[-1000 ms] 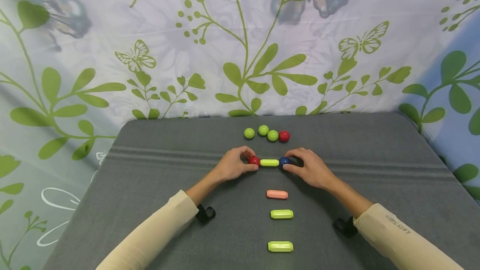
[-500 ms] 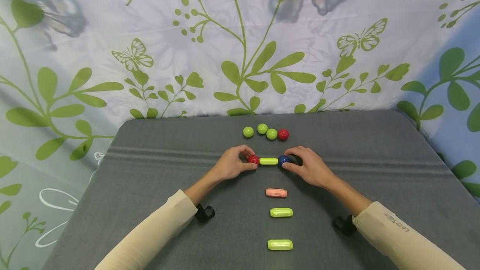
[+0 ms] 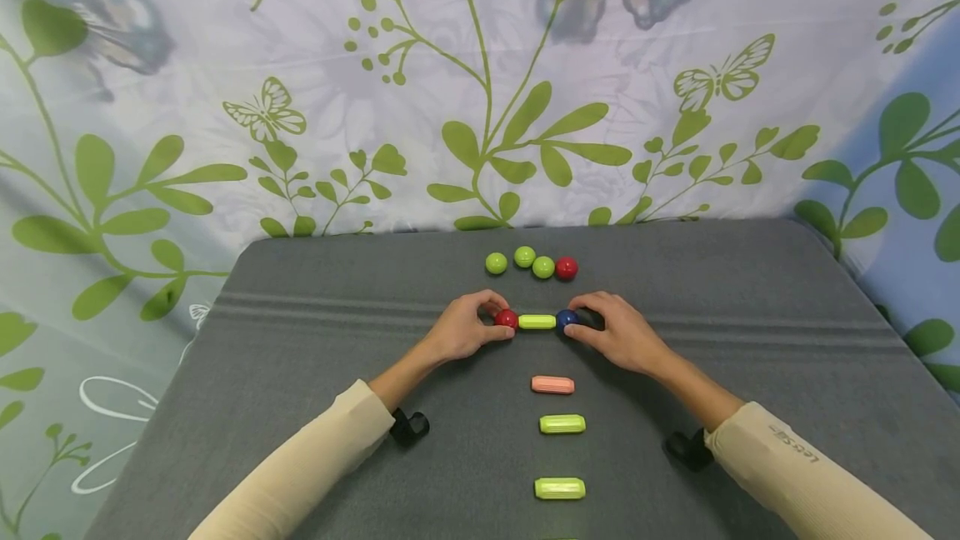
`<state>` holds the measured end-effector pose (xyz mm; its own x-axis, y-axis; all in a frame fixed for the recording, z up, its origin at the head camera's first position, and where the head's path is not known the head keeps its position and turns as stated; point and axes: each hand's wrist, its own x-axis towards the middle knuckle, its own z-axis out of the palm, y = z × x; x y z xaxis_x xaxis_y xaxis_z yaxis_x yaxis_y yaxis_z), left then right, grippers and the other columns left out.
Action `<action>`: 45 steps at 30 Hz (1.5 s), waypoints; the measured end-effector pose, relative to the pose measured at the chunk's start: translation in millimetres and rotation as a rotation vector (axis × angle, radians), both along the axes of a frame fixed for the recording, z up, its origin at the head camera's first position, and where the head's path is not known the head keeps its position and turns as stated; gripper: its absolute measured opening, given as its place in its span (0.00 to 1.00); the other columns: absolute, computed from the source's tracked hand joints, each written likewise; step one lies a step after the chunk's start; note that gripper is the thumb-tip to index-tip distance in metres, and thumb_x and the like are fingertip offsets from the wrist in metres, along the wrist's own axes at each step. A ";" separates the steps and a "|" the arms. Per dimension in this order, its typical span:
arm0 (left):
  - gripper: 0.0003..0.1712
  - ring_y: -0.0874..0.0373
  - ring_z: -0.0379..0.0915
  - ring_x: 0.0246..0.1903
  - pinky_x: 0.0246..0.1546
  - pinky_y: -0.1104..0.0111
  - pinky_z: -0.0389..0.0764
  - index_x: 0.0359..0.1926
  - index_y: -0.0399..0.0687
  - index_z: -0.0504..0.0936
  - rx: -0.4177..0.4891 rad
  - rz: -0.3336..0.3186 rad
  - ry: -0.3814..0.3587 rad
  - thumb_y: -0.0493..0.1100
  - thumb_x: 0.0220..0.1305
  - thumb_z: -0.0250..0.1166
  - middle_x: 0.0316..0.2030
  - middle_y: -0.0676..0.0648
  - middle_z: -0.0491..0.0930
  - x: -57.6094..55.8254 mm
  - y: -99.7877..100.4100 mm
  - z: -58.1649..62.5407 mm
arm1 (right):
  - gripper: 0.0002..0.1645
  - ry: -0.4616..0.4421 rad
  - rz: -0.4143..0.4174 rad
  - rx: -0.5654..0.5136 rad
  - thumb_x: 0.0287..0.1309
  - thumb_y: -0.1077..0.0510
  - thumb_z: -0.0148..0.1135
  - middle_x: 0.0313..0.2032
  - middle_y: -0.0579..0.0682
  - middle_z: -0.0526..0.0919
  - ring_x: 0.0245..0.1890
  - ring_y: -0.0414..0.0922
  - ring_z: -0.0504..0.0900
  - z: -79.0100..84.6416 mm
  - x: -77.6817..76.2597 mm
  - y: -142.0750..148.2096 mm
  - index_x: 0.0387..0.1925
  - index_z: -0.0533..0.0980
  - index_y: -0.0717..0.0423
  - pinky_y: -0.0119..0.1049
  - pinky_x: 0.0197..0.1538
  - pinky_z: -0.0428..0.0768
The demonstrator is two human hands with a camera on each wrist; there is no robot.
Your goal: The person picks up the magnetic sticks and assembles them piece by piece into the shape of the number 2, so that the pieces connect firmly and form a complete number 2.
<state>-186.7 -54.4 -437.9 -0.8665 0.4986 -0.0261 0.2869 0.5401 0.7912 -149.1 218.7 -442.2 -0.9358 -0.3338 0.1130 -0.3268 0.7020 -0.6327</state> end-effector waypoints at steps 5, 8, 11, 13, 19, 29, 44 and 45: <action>0.18 0.54 0.75 0.40 0.40 0.63 0.73 0.49 0.45 0.81 0.005 0.004 0.000 0.43 0.59 0.74 0.40 0.48 0.80 1.1 -0.7 0.2 | 0.19 -0.003 0.001 0.003 0.62 0.53 0.68 0.51 0.57 0.80 0.55 0.58 0.74 -0.1 -0.6 -0.2 0.51 0.79 0.58 0.59 0.57 0.68; 0.18 0.54 0.75 0.41 0.40 0.63 0.73 0.49 0.45 0.81 0.003 0.004 0.000 0.42 0.59 0.74 0.40 0.48 0.81 1.3 -1.1 -0.3 | 0.20 -0.007 0.002 0.004 0.62 0.52 0.68 0.52 0.58 0.80 0.55 0.59 0.74 0.0 -1.0 -0.1 0.51 0.79 0.59 0.60 0.57 0.68; 0.18 0.54 0.75 0.40 0.40 0.63 0.73 0.49 0.45 0.80 -0.004 -0.001 0.004 0.43 0.60 0.73 0.40 0.48 0.80 0.8 -1.3 -0.5 | 0.21 -0.013 0.001 -0.004 0.63 0.52 0.67 0.52 0.59 0.80 0.56 0.59 0.74 0.5 -1.0 0.1 0.53 0.78 0.60 0.60 0.57 0.68; 0.18 0.54 0.74 0.40 0.40 0.63 0.73 0.49 0.46 0.80 -0.008 -0.004 0.002 0.43 0.60 0.73 0.40 0.49 0.80 0.3 -1.1 -0.5 | 0.22 -0.022 -0.002 -0.018 0.63 0.52 0.67 0.53 0.59 0.79 0.57 0.59 0.73 1.5 -0.3 0.2 0.54 0.78 0.61 0.60 0.58 0.68; 0.18 0.55 0.74 0.38 0.39 0.64 0.73 0.49 0.46 0.80 -0.010 -0.008 0.007 0.44 0.60 0.74 0.41 0.49 0.80 -1.0 -1.3 -2.0 | 0.26 -0.039 -0.026 -0.062 0.62 0.51 0.68 0.55 0.58 0.76 0.58 0.57 0.73 7.5 7.2 -2.0 0.57 0.76 0.60 0.60 0.58 0.68; 0.19 0.59 0.71 0.28 0.31 0.68 0.72 0.50 0.46 0.80 -0.008 -0.009 -0.014 0.43 0.59 0.74 0.41 0.48 0.80 -1.8 -1.7 -3.6 | 0.18 -0.023 0.025 -0.150 0.59 0.54 0.71 0.42 0.50 0.79 0.44 0.49 0.77 12.0 41.1 -16.6 0.48 0.80 0.56 0.51 0.47 0.75; 0.19 0.58 0.72 0.30 0.33 0.67 0.72 0.49 0.46 0.80 -0.012 0.003 -0.018 0.44 0.59 0.74 0.41 0.48 0.80 -0.3 -0.4 -2.8 | 0.14 -0.110 0.165 -0.117 0.62 0.50 0.68 0.31 0.38 0.77 0.29 0.37 0.74 7.1 55.7 -28.2 0.45 0.80 0.53 0.36 0.34 0.74; 0.19 0.58 0.72 0.31 0.34 0.66 0.72 0.49 0.46 0.80 -0.013 0.004 -0.018 0.44 0.59 0.74 0.41 0.48 0.80 -0.3 -0.5 -2.8 | 0.14 -0.114 0.167 -0.117 0.62 0.49 0.68 0.30 0.38 0.76 0.28 0.37 0.74 6.6 55.3 -28.5 0.45 0.80 0.52 0.35 0.33 0.74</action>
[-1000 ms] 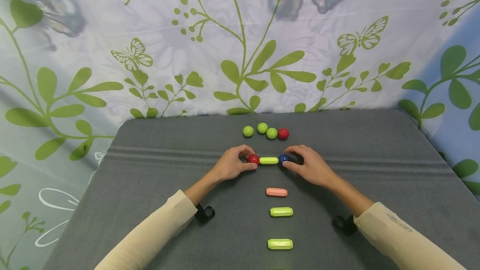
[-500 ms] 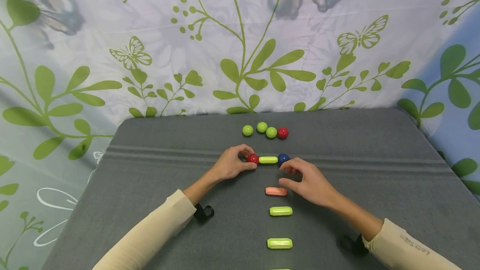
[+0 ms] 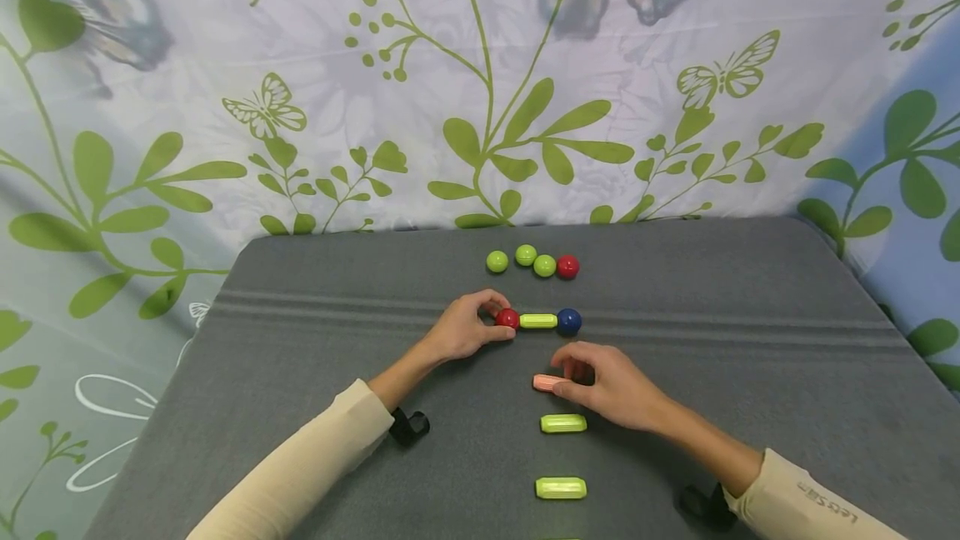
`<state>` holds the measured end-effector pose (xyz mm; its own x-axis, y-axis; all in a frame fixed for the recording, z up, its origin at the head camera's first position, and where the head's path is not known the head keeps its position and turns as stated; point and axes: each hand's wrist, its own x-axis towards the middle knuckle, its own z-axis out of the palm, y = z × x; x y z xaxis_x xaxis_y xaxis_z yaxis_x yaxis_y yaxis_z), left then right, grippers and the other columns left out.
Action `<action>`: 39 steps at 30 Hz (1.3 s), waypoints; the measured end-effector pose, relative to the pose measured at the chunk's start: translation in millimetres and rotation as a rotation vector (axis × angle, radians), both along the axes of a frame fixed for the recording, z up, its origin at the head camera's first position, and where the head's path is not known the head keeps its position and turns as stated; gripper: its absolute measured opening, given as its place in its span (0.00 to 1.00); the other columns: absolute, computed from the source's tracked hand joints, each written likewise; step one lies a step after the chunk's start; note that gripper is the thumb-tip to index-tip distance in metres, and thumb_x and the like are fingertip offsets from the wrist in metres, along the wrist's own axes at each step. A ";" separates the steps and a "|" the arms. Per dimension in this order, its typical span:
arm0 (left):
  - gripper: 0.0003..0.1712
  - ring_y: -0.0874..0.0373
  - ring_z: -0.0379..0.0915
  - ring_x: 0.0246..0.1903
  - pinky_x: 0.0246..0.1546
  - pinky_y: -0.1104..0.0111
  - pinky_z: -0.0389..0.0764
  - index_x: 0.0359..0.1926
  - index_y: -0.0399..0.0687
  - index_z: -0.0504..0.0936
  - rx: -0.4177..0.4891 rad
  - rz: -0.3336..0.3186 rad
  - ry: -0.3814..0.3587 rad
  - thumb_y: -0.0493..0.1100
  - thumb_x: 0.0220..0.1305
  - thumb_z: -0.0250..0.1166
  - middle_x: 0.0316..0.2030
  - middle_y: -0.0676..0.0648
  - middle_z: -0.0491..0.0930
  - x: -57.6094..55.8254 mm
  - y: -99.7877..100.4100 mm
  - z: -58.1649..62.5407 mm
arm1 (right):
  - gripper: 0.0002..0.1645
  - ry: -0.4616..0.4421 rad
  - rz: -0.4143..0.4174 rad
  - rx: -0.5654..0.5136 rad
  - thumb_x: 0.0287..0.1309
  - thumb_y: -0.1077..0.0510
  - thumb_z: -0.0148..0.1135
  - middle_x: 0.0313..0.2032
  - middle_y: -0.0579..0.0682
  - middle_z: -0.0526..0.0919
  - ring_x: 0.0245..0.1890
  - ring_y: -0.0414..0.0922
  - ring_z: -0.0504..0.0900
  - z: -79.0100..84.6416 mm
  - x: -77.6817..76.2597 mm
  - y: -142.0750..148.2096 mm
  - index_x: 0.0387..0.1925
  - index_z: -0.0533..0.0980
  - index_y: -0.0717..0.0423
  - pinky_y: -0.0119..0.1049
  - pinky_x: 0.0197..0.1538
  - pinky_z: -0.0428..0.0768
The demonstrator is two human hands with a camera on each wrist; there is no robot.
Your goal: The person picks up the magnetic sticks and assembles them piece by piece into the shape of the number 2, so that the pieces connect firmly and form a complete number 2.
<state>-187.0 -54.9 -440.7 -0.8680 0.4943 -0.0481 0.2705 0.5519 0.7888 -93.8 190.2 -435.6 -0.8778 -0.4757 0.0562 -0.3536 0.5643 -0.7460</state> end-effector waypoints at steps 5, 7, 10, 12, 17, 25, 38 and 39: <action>0.19 0.58 0.73 0.36 0.37 0.65 0.73 0.49 0.47 0.80 -0.007 0.002 -0.003 0.44 0.59 0.74 0.42 0.49 0.80 -0.1 0.1 -0.1 | 0.12 -0.028 0.035 0.001 0.62 0.50 0.68 0.25 0.38 0.75 0.22 0.36 0.72 -0.2 -1.0 -0.7 0.45 0.81 0.49 0.33 0.27 0.72; 0.19 0.58 0.73 0.36 0.37 0.65 0.73 0.50 0.47 0.80 -0.009 0.000 -0.004 0.44 0.59 0.74 0.42 0.49 0.80 -0.2 0.0 0.5 | 0.13 -0.036 0.055 0.004 0.61 0.52 0.69 0.24 0.38 0.74 0.21 0.35 0.71 0.2 -1.3 -0.9 0.45 0.81 0.50 0.32 0.25 0.71; 0.19 0.58 0.73 0.34 0.35 0.66 0.72 0.50 0.47 0.80 -0.010 -0.001 -0.007 0.45 0.59 0.74 0.42 0.48 0.80 -0.5 -0.1 1.0 | 0.14 -0.042 0.071 0.012 0.60 0.53 0.70 0.23 0.38 0.74 0.20 0.35 0.70 0.6 -1.7 -1.6 0.47 0.82 0.50 0.32 0.25 0.71; 0.19 0.58 0.73 0.33 0.34 0.66 0.73 0.50 0.47 0.80 -0.011 -0.004 -0.006 0.45 0.60 0.73 0.42 0.48 0.80 -0.7 -0.1 1.2 | 0.15 -0.043 0.073 0.015 0.60 0.53 0.70 0.23 0.38 0.74 0.20 0.35 0.71 0.2 -1.8 -1.4 0.48 0.82 0.51 0.32 0.25 0.71; 0.18 0.58 0.73 0.33 0.34 0.66 0.72 0.50 0.48 0.80 -0.003 -0.006 -0.005 0.45 0.60 0.73 0.41 0.49 0.80 -0.7 -1.1 0.9 | 0.15 -0.031 0.064 0.018 0.61 0.53 0.69 0.23 0.36 0.75 0.20 0.34 0.71 -1.7 -2.2 -1.6 0.48 0.82 0.51 0.32 0.24 0.71; 0.19 0.59 0.72 0.27 0.30 0.68 0.73 0.51 0.48 0.80 -0.002 -0.008 -0.023 0.45 0.61 0.72 0.42 0.49 0.80 -1.7 -1.5 -1.1 | 0.15 -0.017 0.042 0.012 0.63 0.59 0.65 0.24 0.36 0.77 0.21 0.33 0.75 0.6 -2.5 0.7 0.51 0.81 0.54 0.33 0.27 0.75; 0.19 0.60 0.75 0.27 0.30 0.68 0.76 0.52 0.48 0.80 0.008 -0.007 -0.038 0.45 0.62 0.72 0.43 0.48 0.80 -0.8 -1.9 0.9 | 0.22 -0.049 -0.024 -0.066 0.65 0.65 0.61 0.26 0.42 0.81 0.23 0.40 0.78 4.6 -8.4 17.1 0.60 0.74 0.61 0.33 0.27 0.73; 0.19 0.60 0.75 0.27 0.31 0.68 0.76 0.52 0.48 0.80 0.008 -0.009 -0.037 0.45 0.62 0.72 0.43 0.48 0.80 -0.8 -1.8 0.6 | 0.22 -0.059 -0.041 -0.065 0.65 0.66 0.61 0.27 0.42 0.81 0.24 0.40 0.78 4.0 -8.3 18.2 0.60 0.74 0.61 0.33 0.28 0.73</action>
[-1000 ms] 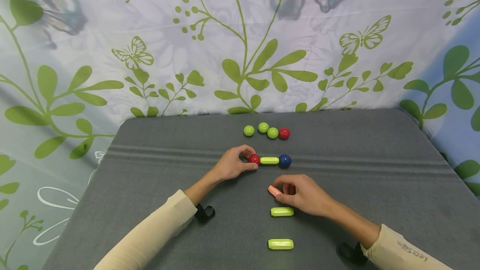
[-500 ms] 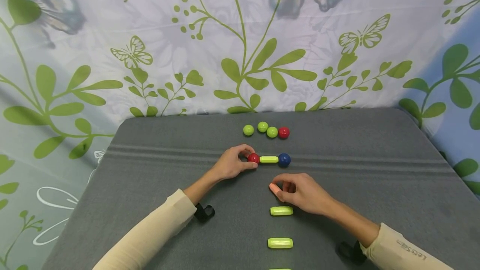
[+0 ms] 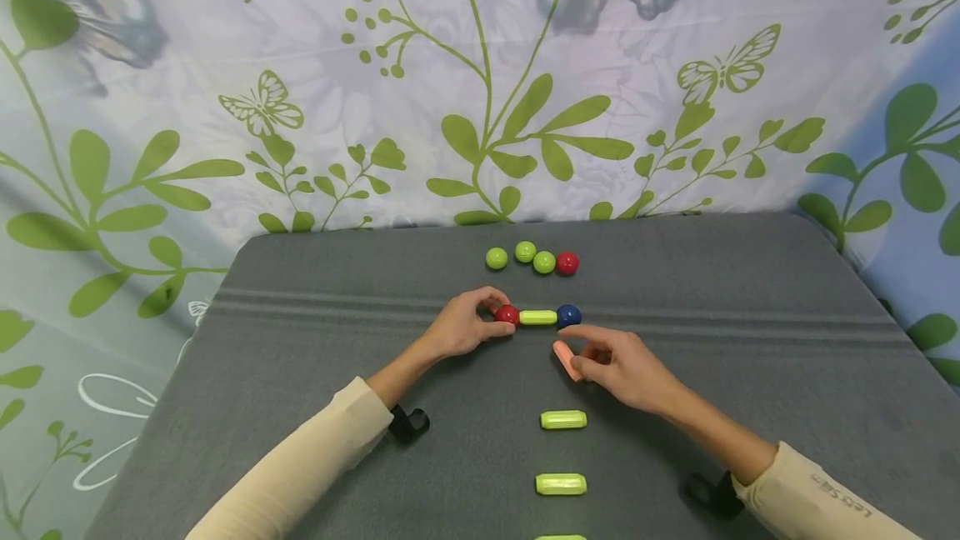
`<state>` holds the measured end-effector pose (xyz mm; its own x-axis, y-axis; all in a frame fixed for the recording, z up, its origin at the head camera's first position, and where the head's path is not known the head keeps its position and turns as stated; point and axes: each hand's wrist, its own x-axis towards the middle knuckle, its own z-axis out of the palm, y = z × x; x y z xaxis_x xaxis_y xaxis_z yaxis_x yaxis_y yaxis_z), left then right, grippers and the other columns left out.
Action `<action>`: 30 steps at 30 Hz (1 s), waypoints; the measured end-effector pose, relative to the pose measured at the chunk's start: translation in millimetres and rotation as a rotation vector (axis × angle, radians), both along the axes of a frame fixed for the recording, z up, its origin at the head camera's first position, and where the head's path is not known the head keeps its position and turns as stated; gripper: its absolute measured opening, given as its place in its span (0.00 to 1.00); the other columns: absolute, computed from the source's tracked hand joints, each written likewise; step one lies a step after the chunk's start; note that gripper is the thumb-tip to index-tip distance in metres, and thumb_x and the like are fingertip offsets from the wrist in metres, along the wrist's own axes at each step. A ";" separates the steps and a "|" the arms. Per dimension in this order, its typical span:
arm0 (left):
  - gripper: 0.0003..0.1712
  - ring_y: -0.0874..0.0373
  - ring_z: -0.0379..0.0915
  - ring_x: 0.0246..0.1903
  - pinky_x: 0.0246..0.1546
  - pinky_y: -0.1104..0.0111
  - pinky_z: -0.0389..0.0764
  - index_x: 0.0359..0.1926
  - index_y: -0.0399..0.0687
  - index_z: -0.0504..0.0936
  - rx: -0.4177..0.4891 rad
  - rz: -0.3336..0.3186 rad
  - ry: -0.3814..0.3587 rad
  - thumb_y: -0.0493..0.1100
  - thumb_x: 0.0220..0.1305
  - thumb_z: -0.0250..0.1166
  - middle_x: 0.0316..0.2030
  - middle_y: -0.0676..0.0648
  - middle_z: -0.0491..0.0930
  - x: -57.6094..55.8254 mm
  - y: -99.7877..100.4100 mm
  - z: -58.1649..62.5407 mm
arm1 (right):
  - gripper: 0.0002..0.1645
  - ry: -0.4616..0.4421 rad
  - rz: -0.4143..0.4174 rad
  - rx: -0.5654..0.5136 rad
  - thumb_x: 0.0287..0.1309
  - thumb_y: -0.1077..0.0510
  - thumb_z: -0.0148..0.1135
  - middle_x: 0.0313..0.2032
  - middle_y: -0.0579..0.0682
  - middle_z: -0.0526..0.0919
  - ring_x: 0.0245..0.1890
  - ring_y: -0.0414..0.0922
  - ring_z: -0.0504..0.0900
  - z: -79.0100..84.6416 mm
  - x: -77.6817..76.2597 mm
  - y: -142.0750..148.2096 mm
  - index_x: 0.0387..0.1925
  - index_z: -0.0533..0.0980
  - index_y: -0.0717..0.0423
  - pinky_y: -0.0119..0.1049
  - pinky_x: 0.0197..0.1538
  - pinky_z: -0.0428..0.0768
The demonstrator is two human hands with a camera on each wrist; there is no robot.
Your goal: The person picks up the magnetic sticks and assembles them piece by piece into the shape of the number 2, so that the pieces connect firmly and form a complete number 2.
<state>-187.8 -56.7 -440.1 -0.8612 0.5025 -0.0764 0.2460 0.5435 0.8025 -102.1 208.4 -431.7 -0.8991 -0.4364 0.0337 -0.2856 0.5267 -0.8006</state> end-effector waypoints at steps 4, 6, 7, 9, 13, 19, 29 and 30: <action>0.19 0.60 0.75 0.27 0.31 0.68 0.75 0.52 0.48 0.80 0.003 -0.003 0.005 0.44 0.62 0.72 0.43 0.48 0.80 -0.1 0.0 -1.2 | 0.21 -0.013 -0.078 0.014 0.65 0.67 0.60 0.26 0.43 0.81 0.24 0.42 0.78 -1.5 -0.3 3.5 0.59 0.75 0.61 0.34 0.27 0.72; 0.19 0.60 0.75 0.27 0.31 0.68 0.75 0.52 0.47 0.80 0.009 -0.002 0.005 0.44 0.61 0.72 0.42 0.48 0.80 0.0 -0.1 -1.7 | 0.20 -0.012 -0.110 0.017 0.65 0.66 0.60 0.25 0.44 0.81 0.25 0.43 0.78 -2.0 -0.6 4.8 0.58 0.76 0.60 0.34 0.26 0.71; 0.19 0.60 0.75 0.27 0.31 0.68 0.76 0.52 0.47 0.80 0.012 -0.003 0.005 0.44 0.61 0.72 0.42 0.48 0.80 0.0 -0.2 -2.0 | 0.20 -0.008 -0.122 0.017 0.65 0.66 0.61 0.25 0.45 0.80 0.24 0.43 0.78 -2.3 -0.8 5.4 0.58 0.76 0.60 0.34 0.26 0.71; 0.19 0.60 0.75 0.28 0.31 0.68 0.76 0.52 0.47 0.80 0.017 -0.004 0.006 0.44 0.61 0.72 0.42 0.48 0.80 -0.1 -0.3 -2.6 | 0.19 -0.004 -0.137 0.019 0.65 0.65 0.61 0.24 0.45 0.80 0.24 0.43 0.77 -2.5 -1.2 6.1 0.57 0.77 0.59 0.34 0.26 0.71; 0.19 0.60 0.75 0.28 0.31 0.68 0.76 0.52 0.47 0.80 0.019 -0.002 0.007 0.44 0.61 0.72 0.41 0.49 0.80 -0.1 -0.2 -2.8 | 0.18 0.000 -0.150 0.028 0.66 0.64 0.61 0.24 0.45 0.79 0.24 0.42 0.76 -2.1 -1.7 5.3 0.57 0.78 0.57 0.34 0.26 0.70; 0.19 0.60 0.75 0.28 0.31 0.68 0.76 0.51 0.47 0.80 0.018 0.001 0.009 0.44 0.61 0.72 0.41 0.49 0.80 0.1 0.2 -2.7 | 0.18 0.000 -0.203 0.071 0.65 0.65 0.60 0.25 0.45 0.80 0.24 0.42 0.76 -1.3 -1.0 0.5 0.56 0.78 0.59 0.34 0.25 0.70; 0.18 0.59 0.75 0.29 0.32 0.68 0.76 0.52 0.48 0.80 0.012 -0.003 0.009 0.43 0.61 0.72 0.41 0.49 0.80 -0.3 -0.2 -3.2 | 0.17 -0.018 -0.199 0.002 0.67 0.66 0.57 0.28 0.46 0.79 0.28 0.42 0.77 0.0 -0.3 -0.3 0.55 0.78 0.62 0.34 0.29 0.74; 0.18 0.59 0.75 0.29 0.32 0.68 0.76 0.52 0.48 0.80 0.014 -0.004 0.007 0.43 0.61 0.72 0.42 0.49 0.80 -0.3 -0.3 -3.3 | 0.17 -0.029 -0.196 -0.009 0.68 0.66 0.56 0.29 0.47 0.79 0.29 0.42 0.78 -0.5 -0.5 -0.1 0.56 0.78 0.62 0.34 0.30 0.75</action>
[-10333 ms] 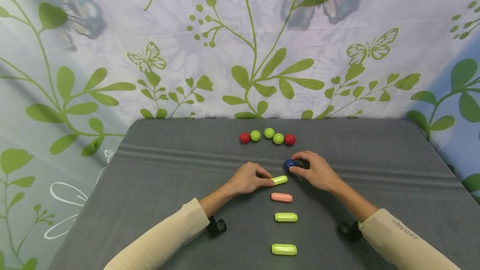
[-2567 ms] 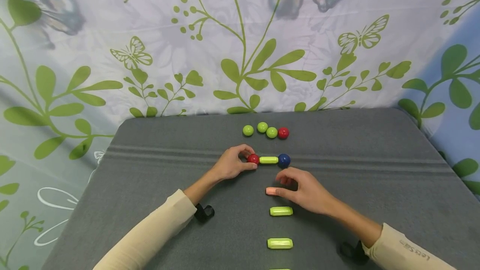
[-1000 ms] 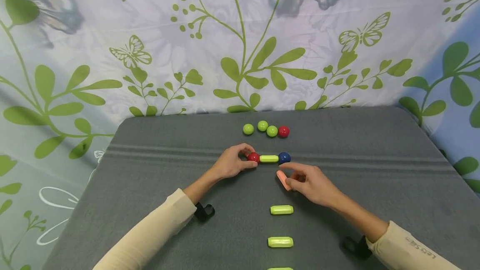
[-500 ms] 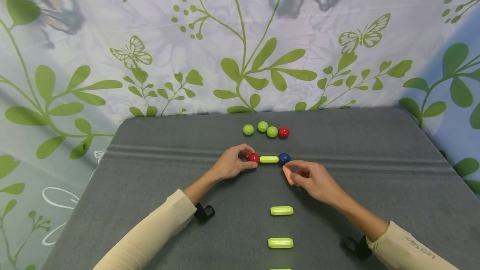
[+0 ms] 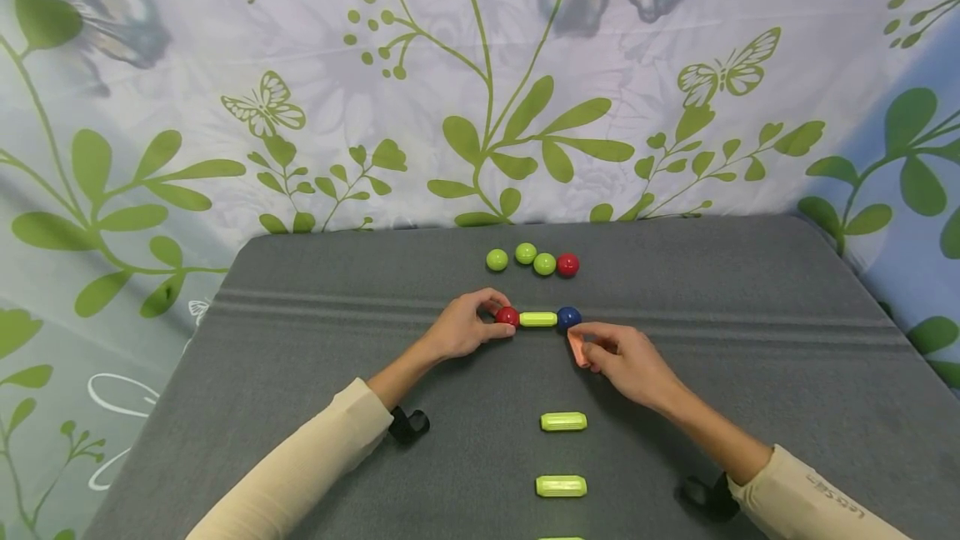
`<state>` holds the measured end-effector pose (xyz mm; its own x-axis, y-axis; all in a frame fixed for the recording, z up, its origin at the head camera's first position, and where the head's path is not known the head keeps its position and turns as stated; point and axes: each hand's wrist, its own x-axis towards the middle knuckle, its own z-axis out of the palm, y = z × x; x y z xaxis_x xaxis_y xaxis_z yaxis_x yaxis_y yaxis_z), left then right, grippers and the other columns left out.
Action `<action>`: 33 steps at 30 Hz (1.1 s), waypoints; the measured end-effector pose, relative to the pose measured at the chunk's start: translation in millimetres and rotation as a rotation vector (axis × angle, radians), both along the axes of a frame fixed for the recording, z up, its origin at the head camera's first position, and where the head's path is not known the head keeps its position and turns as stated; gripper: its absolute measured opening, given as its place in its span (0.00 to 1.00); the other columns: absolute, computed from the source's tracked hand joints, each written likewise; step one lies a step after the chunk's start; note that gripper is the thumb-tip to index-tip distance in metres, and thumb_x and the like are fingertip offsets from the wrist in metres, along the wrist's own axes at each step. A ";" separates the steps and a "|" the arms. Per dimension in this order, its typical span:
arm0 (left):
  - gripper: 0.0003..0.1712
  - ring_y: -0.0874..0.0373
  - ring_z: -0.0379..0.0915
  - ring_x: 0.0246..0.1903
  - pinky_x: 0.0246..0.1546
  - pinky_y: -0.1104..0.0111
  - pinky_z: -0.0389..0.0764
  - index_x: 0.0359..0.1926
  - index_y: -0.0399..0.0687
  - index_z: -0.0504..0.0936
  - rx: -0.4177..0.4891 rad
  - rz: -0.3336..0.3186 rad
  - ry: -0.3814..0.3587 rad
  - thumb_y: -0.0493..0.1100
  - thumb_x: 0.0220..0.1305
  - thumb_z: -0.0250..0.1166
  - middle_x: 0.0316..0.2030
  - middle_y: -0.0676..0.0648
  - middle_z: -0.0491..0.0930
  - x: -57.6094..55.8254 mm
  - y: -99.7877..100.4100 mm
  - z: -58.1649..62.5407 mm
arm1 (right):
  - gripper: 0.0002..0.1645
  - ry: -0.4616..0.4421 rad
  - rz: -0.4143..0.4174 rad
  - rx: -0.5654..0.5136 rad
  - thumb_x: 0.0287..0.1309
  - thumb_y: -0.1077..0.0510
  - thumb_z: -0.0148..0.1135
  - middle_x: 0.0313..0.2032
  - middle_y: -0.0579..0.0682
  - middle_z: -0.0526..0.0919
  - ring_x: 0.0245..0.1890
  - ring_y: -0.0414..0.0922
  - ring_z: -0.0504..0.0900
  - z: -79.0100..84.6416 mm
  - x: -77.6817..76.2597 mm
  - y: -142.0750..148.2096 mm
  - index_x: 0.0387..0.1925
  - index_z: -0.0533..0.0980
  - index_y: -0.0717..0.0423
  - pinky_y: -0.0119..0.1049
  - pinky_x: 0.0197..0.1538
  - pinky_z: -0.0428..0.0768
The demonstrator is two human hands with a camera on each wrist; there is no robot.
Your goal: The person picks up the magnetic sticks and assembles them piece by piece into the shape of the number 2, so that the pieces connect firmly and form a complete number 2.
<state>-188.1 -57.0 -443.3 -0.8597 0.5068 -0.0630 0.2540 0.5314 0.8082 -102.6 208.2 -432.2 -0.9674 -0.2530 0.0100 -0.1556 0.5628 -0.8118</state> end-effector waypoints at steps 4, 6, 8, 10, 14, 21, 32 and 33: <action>0.18 0.59 0.75 0.28 0.32 0.68 0.76 0.51 0.48 0.80 0.004 -0.008 0.007 0.43 0.61 0.72 0.42 0.49 0.80 0.0 -0.6 -0.2 | 0.16 -0.027 0.020 -0.034 0.69 0.65 0.55 0.31 0.48 0.79 0.31 0.43 0.78 -0.2 0.0 -0.3 0.56 0.78 0.63 0.35 0.33 0.77; 0.18 0.59 0.74 0.27 0.32 0.67 0.75 0.51 0.48 0.80 0.007 -0.013 0.017 0.43 0.61 0.72 0.42 0.48 0.80 0.0 -1.6 -1.0 | 0.17 -0.037 0.025 -0.034 0.69 0.65 0.55 0.31 0.48 0.79 0.31 0.44 0.78 -0.7 0.4 -1.5 0.56 0.77 0.63 0.35 0.33 0.77; 0.18 0.59 0.74 0.26 0.31 0.67 0.75 0.51 0.48 0.80 0.007 -0.018 0.027 0.43 0.61 0.72 0.42 0.48 0.80 0.3 -2.7 -1.3 | 0.17 -0.041 0.026 -0.033 0.69 0.65 0.55 0.31 0.47 0.80 0.31 0.43 0.78 -0.8 1.0 -3.4 0.57 0.77 0.63 0.35 0.33 0.77; 0.18 0.59 0.74 0.26 0.31 0.67 0.75 0.51 0.48 0.80 0.008 -0.022 0.034 0.43 0.61 0.72 0.42 0.48 0.80 0.5 -3.4 -1.5 | 0.17 -0.045 0.019 -0.034 0.69 0.64 0.56 0.31 0.47 0.81 0.31 0.44 0.79 -0.6 1.6 -5.1 0.57 0.77 0.64 0.35 0.33 0.78; 0.18 0.60 0.73 0.26 0.30 0.68 0.74 0.51 0.47 0.80 0.006 -0.029 0.042 0.44 0.62 0.72 0.42 0.48 0.80 0.7 -2.8 -0.9 | 0.18 -0.051 0.013 -0.041 0.69 0.63 0.57 0.32 0.47 0.82 0.31 0.45 0.80 0.7 1.8 -6.4 0.57 0.76 0.64 0.35 0.33 0.79; 0.18 0.60 0.72 0.25 0.30 0.68 0.73 0.51 0.47 0.80 0.005 -0.029 0.045 0.44 0.61 0.72 0.43 0.47 0.80 0.7 -1.3 0.6 | 0.17 -0.037 0.016 -0.048 0.69 0.63 0.58 0.31 0.47 0.81 0.30 0.45 0.79 2.6 1.5 -5.5 0.57 0.76 0.65 0.35 0.32 0.78; 0.18 0.60 0.71 0.25 0.30 0.68 0.73 0.52 0.48 0.80 0.000 -0.022 0.031 0.44 0.61 0.72 0.43 0.47 0.80 -1.3 -1.8 -1.3 | 0.18 -0.044 0.046 0.007 0.68 0.63 0.58 0.30 0.47 0.81 0.28 0.44 0.78 2.1 0.4 -5.2 0.57 0.77 0.63 0.35 0.30 0.75; 0.18 0.60 0.71 0.25 0.30 0.68 0.73 0.52 0.48 0.80 -0.001 -0.025 0.031 0.44 0.62 0.72 0.44 0.47 0.80 -1.2 -1.8 -1.3 | 0.18 -0.045 0.046 0.013 0.68 0.63 0.58 0.30 0.47 0.81 0.28 0.43 0.78 2.0 0.5 -5.2 0.57 0.77 0.62 0.35 0.29 0.75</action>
<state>-189.3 -58.8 -444.6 -0.8486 0.5278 -0.0369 0.2919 0.5251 0.7994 -102.1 203.0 -430.2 -0.9542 -0.2968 -0.0365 -0.1453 0.5668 -0.8110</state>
